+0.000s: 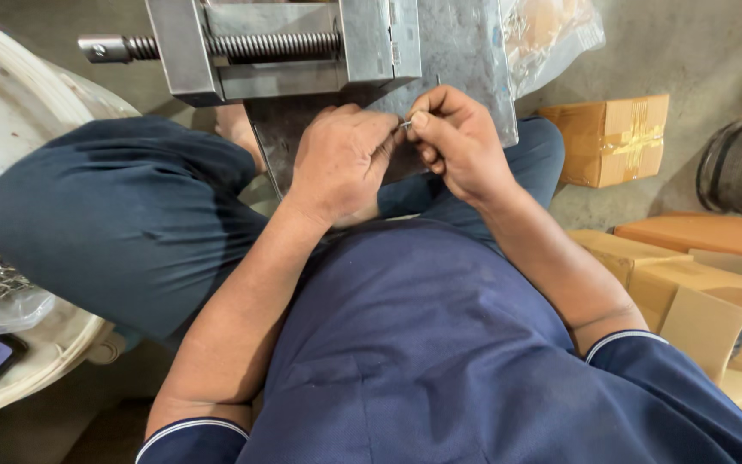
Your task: The person sits on the floor and uses a metal press tool to assemble small metal components. They repeatedly pick up parts, place them into the press, and tighten the screw mechanism to secure them. The person also adjusts the press and transfers finished parts into a nearby container.
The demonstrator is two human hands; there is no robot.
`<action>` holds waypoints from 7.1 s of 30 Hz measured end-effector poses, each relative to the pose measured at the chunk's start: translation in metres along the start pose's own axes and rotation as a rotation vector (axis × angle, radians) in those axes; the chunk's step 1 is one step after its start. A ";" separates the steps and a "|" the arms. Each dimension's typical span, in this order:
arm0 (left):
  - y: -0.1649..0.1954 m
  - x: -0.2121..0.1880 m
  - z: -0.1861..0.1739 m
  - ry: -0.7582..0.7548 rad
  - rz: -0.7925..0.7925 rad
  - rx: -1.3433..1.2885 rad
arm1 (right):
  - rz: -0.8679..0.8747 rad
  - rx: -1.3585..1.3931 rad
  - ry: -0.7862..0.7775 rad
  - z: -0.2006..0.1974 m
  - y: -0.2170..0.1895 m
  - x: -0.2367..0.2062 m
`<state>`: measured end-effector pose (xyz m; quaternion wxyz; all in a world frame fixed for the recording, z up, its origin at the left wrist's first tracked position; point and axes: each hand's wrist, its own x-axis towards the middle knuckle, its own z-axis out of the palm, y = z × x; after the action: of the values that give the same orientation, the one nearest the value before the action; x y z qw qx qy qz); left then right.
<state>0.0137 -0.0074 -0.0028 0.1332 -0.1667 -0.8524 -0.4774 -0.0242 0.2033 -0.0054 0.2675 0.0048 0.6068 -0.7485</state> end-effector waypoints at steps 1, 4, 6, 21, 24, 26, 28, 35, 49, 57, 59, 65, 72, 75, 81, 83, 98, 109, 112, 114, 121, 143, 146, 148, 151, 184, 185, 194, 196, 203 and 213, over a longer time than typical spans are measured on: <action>-0.001 0.001 0.000 0.010 0.015 0.006 | -0.068 -0.139 0.009 0.001 -0.002 0.000; -0.001 0.003 -0.001 0.025 0.032 0.019 | -0.324 -0.538 -0.003 0.006 -0.012 -0.002; 0.000 0.002 -0.001 0.017 0.008 0.016 | -0.556 -0.788 -0.064 0.009 -0.021 -0.004; 0.002 0.003 -0.005 0.005 -0.007 0.001 | -0.802 -1.200 -0.019 0.038 -0.085 0.017; 0.003 0.002 -0.005 -0.002 -0.013 -0.004 | -0.807 -1.200 -0.040 0.039 -0.087 0.017; 0.003 0.002 -0.005 -0.004 -0.017 -0.004 | -0.824 -1.196 -0.049 0.040 -0.088 0.018; 0.003 0.002 -0.005 -0.002 -0.014 0.004 | -0.841 -1.216 -0.050 0.040 -0.088 0.019; 0.003 0.003 -0.005 -0.002 -0.002 0.015 | -0.820 -1.222 -0.007 0.030 -0.081 0.017; -0.002 -0.002 0.006 0.009 0.029 0.004 | -0.594 -1.202 0.212 -0.045 -0.026 -0.015; 0.000 0.000 0.005 0.005 0.026 0.009 | -0.637 -1.419 0.134 -0.035 -0.029 -0.006; 0.001 0.000 0.004 0.013 0.015 -0.005 | -0.569 -1.321 0.091 -0.033 -0.028 -0.007; 0.002 0.001 0.000 0.007 0.050 0.048 | 0.015 -0.380 -0.059 -0.018 -0.016 -0.013; 0.002 0.002 0.000 0.014 0.021 0.026 | -0.127 -0.388 -0.005 0.007 -0.016 -0.006; 0.001 0.003 0.001 0.004 -0.011 0.059 | -0.630 -0.962 -0.036 0.013 -0.028 -0.007; 0.003 0.002 -0.003 -0.003 0.002 0.016 | -0.793 -1.033 0.054 0.023 -0.058 0.005; 0.004 0.002 -0.005 -0.012 0.004 0.018 | -0.777 -1.022 0.033 0.026 -0.065 0.011; 0.006 0.004 -0.006 -0.015 -0.010 0.021 | -0.765 -1.083 0.061 0.022 -0.069 0.020; 0.001 0.001 0.001 -0.010 0.013 0.019 | -0.583 -1.140 0.240 -0.045 -0.028 0.012; 0.000 0.000 0.004 -0.010 0.014 0.019 | -0.609 -1.206 0.213 -0.040 -0.026 0.004; 0.000 0.000 0.005 -0.002 0.017 0.028 | -0.578 -1.260 0.186 -0.035 -0.029 0.003; -0.001 0.000 0.006 -0.002 0.022 0.031 | -0.697 -1.411 0.200 -0.017 -0.031 0.005; 0.002 0.002 0.002 0.019 0.036 0.071 | -0.015 -0.391 -0.064 -0.017 -0.015 -0.008; 0.001 0.003 0.002 0.005 0.049 0.060 | 0.064 -0.215 -0.066 -0.010 -0.012 -0.009; 0.001 0.003 0.002 -0.006 0.042 0.053 | 0.052 -0.187 -0.047 -0.005 -0.011 -0.008; 0.001 0.002 0.002 -0.006 0.035 0.049 | -0.166 -0.441 -0.014 0.001 -0.014 -0.008; 0.008 0.005 -0.006 -0.014 -0.003 0.016 | -0.768 -1.080 -0.027 0.029 -0.075 0.022; 0.008 0.005 -0.006 -0.013 0.003 0.017 | -0.768 -1.080 -0.024 0.029 -0.075 0.022; 0.009 0.007 -0.007 -0.011 0.006 0.015 | -0.757 -1.052 0.007 0.031 -0.076 0.025; 0.010 0.007 -0.007 -0.018 -0.004 0.011 | -0.750 -1.054 0.011 0.031 -0.076 0.026; 0.011 0.007 -0.008 -0.022 -0.009 0.026 | -0.755 -1.064 0.016 0.032 -0.078 0.028; 0.011 0.006 -0.008 -0.043 -0.039 0.035 | -0.747 -1.050 0.016 0.031 -0.076 0.028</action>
<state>0.0134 -0.0075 0.0122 0.1085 -0.1578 -0.8662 -0.4615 -0.0693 0.1727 0.0626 -0.0489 -0.3325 0.8551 -0.3948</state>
